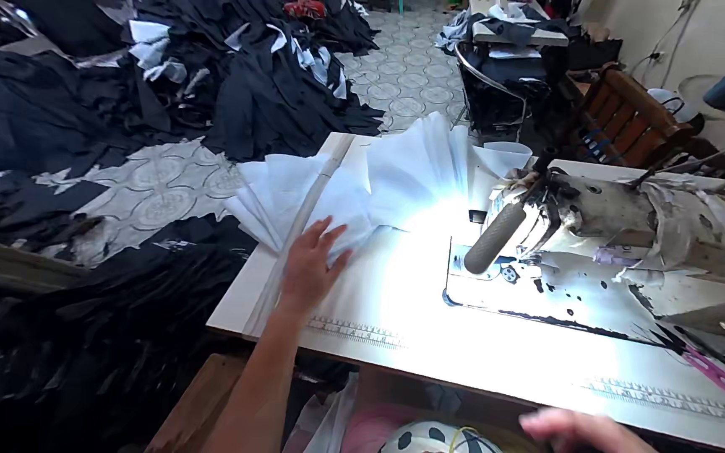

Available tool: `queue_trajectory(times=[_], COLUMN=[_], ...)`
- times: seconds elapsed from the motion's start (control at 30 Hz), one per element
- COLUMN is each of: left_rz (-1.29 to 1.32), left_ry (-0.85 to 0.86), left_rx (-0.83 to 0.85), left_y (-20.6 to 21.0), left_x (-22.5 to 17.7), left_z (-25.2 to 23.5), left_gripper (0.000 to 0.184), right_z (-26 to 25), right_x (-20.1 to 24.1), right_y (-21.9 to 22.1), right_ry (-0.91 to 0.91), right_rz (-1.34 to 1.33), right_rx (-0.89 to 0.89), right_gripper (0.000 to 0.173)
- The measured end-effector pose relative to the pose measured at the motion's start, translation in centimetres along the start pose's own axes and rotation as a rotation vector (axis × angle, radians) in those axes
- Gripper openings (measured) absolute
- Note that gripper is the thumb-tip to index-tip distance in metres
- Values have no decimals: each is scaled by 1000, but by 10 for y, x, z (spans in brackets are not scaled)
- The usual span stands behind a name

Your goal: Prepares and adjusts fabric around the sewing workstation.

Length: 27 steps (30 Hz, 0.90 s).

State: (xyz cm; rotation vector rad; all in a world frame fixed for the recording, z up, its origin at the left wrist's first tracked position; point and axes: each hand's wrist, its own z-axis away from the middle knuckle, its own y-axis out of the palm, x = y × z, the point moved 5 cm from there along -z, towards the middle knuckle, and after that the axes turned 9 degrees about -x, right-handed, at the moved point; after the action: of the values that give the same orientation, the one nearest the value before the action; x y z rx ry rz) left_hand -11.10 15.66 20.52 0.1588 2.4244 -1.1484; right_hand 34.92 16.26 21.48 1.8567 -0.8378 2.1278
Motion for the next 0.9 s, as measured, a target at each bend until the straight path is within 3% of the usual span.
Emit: queue_trajectory(times=[0.07,0.17,0.27,0.33,0.43,0.5,0.63,0.73,0.9], left_rz=[-58,-152,-267,-253,-117,16,105,88,68], left_ry=[-185,-536,-643,-640,-591,-514,-470,-466,-429], left_rx=[-100,-16,68,68,36,-129,-273,-277,-282], left_y=[-31,-61,-57,-53,-47,-50,-53,-54,-53], left_x=[21,53,61,63,73,77,78,77,71], left_z=[27,64,73,65,59,64,73,73,70], left_gripper=[51,56,49,43,37,34,31,31,32], right_z=[-63,-165,-268,-330,-389,-398,-398,-391,-402], right_x=[28,74,97,88,39,29,38,39,34], right_y=[6,38,64,84,136,154,151,144,152], right_ry=[-285,-609,-832,-779,-324,-197,-141,-163,-171], right_rz=[116,313,378,473,743,798,826,837,851], right_rx=[-12,-121,-588,-659,-138,51,228,291,223], right_gripper=[43,38,33,39,57,65,89,85,73])
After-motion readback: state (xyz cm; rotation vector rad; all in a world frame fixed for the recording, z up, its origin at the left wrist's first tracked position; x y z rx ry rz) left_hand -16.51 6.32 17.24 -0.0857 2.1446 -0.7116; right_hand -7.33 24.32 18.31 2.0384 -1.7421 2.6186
